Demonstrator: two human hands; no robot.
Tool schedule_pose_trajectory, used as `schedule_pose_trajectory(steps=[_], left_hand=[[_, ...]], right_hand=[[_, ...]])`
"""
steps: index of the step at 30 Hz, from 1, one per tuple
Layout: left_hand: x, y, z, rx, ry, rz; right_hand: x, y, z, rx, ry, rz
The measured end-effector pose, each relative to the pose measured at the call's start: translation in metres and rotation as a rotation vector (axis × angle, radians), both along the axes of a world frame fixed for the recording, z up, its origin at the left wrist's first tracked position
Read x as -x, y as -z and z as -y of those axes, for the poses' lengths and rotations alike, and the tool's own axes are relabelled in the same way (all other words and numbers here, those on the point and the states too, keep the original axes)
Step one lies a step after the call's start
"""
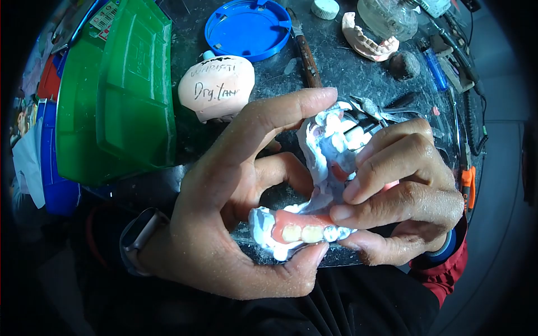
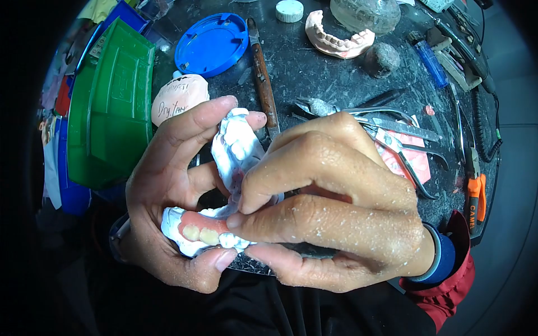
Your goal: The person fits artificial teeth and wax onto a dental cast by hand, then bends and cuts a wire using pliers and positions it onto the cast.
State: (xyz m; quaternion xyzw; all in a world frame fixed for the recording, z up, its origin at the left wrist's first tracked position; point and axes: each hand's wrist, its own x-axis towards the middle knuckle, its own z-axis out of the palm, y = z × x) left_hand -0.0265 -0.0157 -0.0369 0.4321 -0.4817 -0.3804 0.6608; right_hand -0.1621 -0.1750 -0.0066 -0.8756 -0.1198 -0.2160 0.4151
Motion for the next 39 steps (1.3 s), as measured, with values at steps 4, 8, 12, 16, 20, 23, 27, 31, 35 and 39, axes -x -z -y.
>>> schedule_pose_trajectory(steps=[4, 8, 12, 16, 20, 23, 27, 31, 35, 39], left_hand=[[-0.0012, -0.0034, -0.0005, -0.036, 0.028, 0.006], [-0.0016, -0.0043, -0.0008, -0.063, 0.047, 0.003], [-0.0018, -0.0037, -0.0013, -0.047, 0.065, -0.007], [-0.0015, -0.0028, 0.0000, -0.023, 0.055, 0.000], [0.0006, -0.0023, 0.0003, -0.023, 0.015, -0.004], [0.0017, -0.0021, -0.0009, -0.035, -0.002, -0.012], [0.0018, -0.0001, -0.0004, -0.017, -0.012, -0.015], [0.0010, -0.0030, 0.0004, -0.024, -0.006, -0.010], [0.0006, -0.0036, 0.0004, -0.032, -0.006, 0.026], [0.0005, -0.0032, -0.0019, -0.060, 0.016, -0.009]], right_hand=[[0.0004, 0.0014, -0.0006, -0.022, 0.008, -0.005], [0.0009, 0.0021, -0.0022, -0.038, 0.028, -0.004], [0.0008, 0.0044, -0.0043, -0.062, 0.042, 0.011], [-0.0002, 0.0025, -0.0028, -0.049, 0.022, 0.008], [-0.0009, 0.0032, -0.0030, -0.063, 0.011, 0.009], [-0.0023, 0.0038, -0.0023, -0.085, -0.009, 0.010], [-0.0030, 0.0040, -0.0014, -0.096, -0.022, 0.005], [-0.0033, 0.0056, -0.0019, -0.081, -0.013, 0.029], [-0.0030, 0.0067, -0.0030, -0.082, 0.002, 0.041], [-0.0024, 0.0058, -0.0040, -0.089, 0.009, 0.034]])
